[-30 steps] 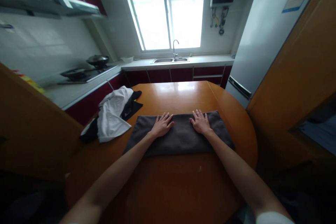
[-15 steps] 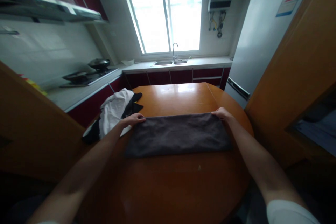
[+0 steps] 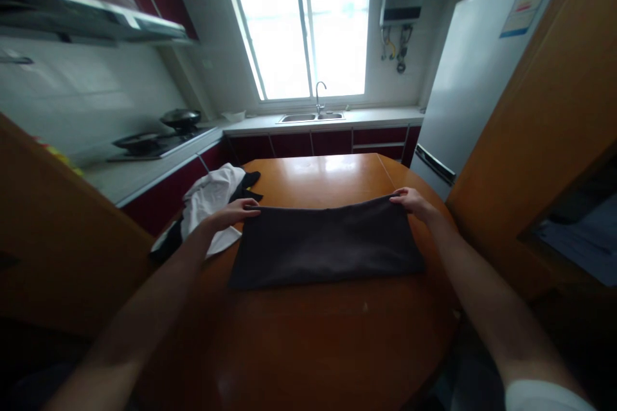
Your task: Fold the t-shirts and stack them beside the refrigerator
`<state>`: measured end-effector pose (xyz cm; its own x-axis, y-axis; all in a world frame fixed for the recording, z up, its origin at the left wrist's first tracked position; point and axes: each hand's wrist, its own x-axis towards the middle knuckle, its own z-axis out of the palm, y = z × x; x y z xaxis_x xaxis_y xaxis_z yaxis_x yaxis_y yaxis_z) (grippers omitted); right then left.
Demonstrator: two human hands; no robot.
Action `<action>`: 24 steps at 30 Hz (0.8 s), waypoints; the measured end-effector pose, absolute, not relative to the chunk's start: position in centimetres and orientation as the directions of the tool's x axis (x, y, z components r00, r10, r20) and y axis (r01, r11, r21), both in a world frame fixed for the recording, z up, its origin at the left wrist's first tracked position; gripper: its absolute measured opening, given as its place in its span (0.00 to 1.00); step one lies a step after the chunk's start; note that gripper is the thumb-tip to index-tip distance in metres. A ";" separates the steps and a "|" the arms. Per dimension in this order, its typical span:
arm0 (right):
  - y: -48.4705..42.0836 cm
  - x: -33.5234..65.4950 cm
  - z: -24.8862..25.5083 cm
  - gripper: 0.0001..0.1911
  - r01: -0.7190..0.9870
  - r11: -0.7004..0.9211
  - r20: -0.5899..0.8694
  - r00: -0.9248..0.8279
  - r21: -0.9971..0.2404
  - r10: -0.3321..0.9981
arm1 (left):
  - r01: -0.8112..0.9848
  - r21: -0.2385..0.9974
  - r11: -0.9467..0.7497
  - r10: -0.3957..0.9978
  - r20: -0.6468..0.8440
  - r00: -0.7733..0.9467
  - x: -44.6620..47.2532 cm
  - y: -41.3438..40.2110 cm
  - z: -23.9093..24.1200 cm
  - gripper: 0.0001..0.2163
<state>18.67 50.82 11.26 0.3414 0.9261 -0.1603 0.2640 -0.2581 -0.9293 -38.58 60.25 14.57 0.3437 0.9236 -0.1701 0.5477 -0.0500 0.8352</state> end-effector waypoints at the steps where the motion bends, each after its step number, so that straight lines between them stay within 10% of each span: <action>1: 50.6 18.9 12.0 0.22 0.242 -0.236 -0.139 0.360 -0.941 0.923 | 0.521 0.848 -0.095 0.935 -0.103 0.339 -38.9 59.8 15.4 0.29; 13: 43.3 19.5 21.1 0.23 0.333 0.410 0.521 0.404 -0.849 0.751 | 0.513 0.558 -0.652 0.711 0.686 0.156 -41.4 53.4 22.9 0.17; 24: 38.9 20.6 20.9 0.18 0.198 0.294 0.344 0.305 -0.935 0.888 | 0.474 0.792 -0.385 0.904 0.427 0.021 -44.0 49.2 22.1 0.21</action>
<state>20.65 38.91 20.93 0.3049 0.8881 0.3439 0.1979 0.2941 -0.9351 -43.96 49.23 22.09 0.0210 0.9042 0.4266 0.4740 -0.3847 0.7920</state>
